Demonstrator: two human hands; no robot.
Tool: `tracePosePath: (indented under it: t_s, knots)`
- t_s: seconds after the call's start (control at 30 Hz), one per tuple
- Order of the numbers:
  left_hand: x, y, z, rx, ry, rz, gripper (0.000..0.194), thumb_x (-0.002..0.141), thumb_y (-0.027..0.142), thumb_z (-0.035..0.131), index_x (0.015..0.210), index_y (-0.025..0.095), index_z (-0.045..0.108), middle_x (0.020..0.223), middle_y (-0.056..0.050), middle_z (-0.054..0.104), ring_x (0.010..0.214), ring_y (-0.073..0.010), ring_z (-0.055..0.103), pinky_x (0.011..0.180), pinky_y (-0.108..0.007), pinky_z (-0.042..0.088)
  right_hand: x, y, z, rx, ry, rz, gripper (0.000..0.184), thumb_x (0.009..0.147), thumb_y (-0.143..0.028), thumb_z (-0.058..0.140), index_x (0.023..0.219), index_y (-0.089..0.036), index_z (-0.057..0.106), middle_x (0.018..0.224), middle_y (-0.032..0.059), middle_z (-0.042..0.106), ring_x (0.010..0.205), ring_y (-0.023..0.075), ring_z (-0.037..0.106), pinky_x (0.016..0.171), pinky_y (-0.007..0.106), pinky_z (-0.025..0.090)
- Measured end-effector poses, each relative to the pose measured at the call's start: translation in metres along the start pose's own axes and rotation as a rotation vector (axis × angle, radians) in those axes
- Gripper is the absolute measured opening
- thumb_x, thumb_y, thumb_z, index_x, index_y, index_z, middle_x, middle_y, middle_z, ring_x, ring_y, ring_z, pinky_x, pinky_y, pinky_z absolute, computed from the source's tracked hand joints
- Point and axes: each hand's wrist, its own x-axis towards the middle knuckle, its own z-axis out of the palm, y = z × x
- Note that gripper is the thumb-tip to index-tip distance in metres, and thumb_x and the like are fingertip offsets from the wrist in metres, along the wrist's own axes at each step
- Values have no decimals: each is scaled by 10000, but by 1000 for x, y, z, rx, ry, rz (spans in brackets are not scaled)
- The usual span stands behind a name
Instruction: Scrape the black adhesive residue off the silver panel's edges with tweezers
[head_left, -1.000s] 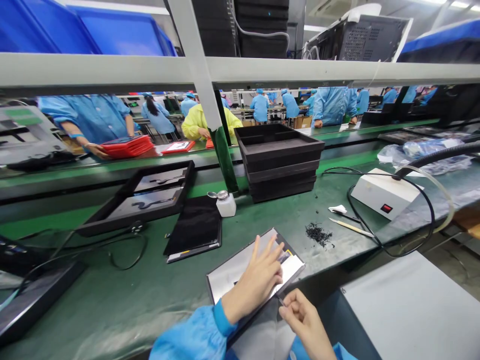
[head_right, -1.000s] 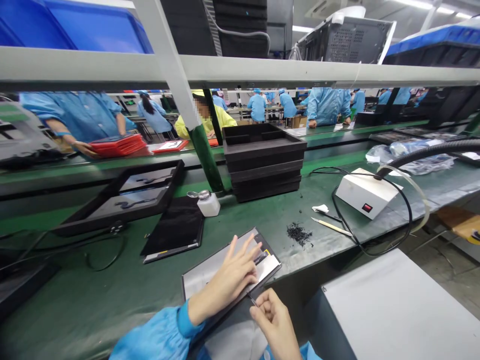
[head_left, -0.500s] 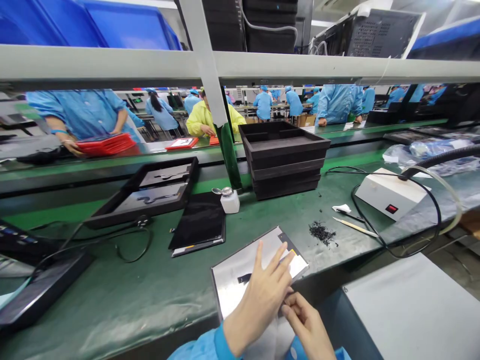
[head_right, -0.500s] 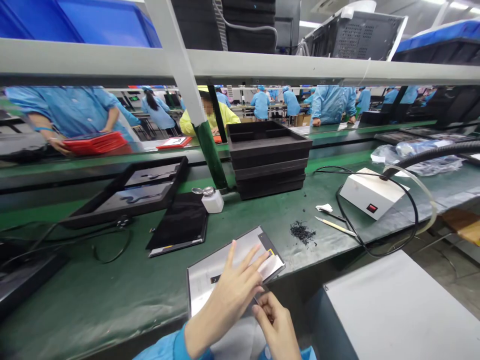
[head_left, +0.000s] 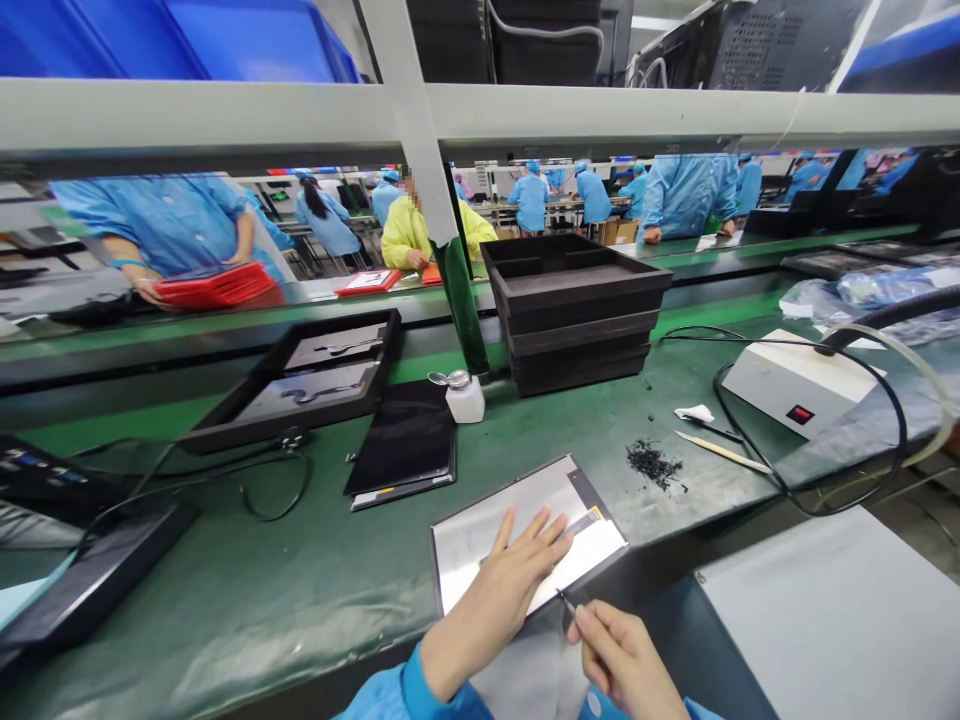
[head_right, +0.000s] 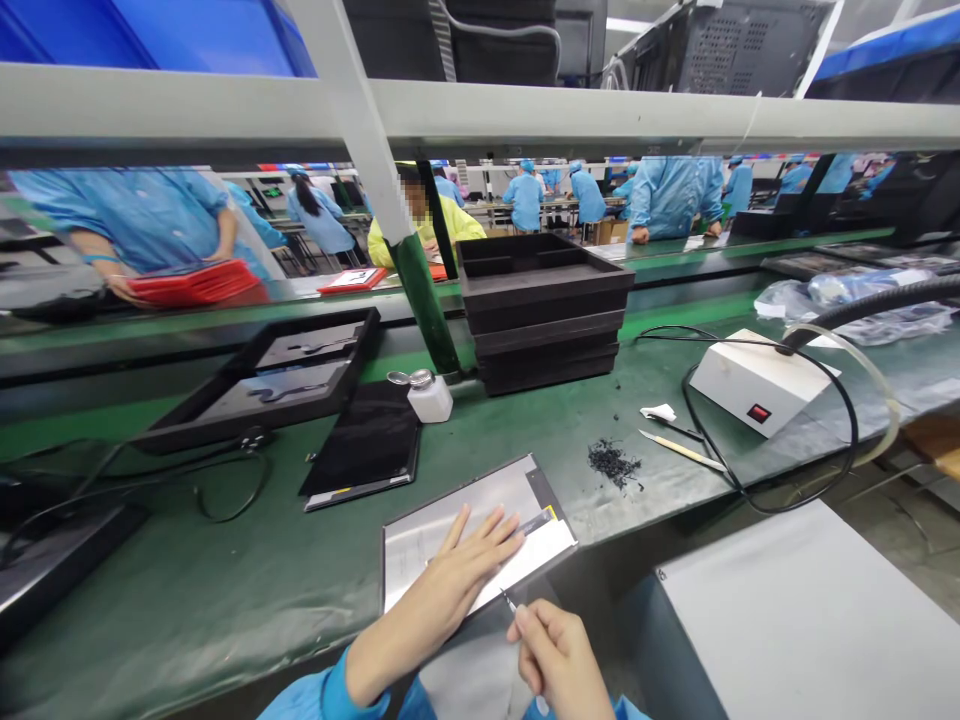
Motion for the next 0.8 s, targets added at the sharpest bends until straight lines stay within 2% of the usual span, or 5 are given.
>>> tracePosePath:
  t_s: [0.4, 0.8]
  knots:
    - [-3, -6, 12, 13, 63, 13, 499, 1016, 67, 366, 1469, 275, 388, 1519, -60, 436, 1456, -186, 286, 1190, -569, 145, -1, -8, -6, 108, 22, 109, 692, 576, -863, 646, 655, -177, 585, 333, -124, 326, 316, 39, 152, 344, 213, 58]
    - [-1, -3, 3, 5, 71, 34, 517, 1013, 65, 372, 1474, 298, 388, 1498, -62, 458, 1432, -198, 322, 1192, -541, 172, -5, -22, -21, 153, 92, 104, 640, 606, -801, 697, 659, -170, 604, 361, -117, 326, 344, 33, 144, 359, 208, 59]
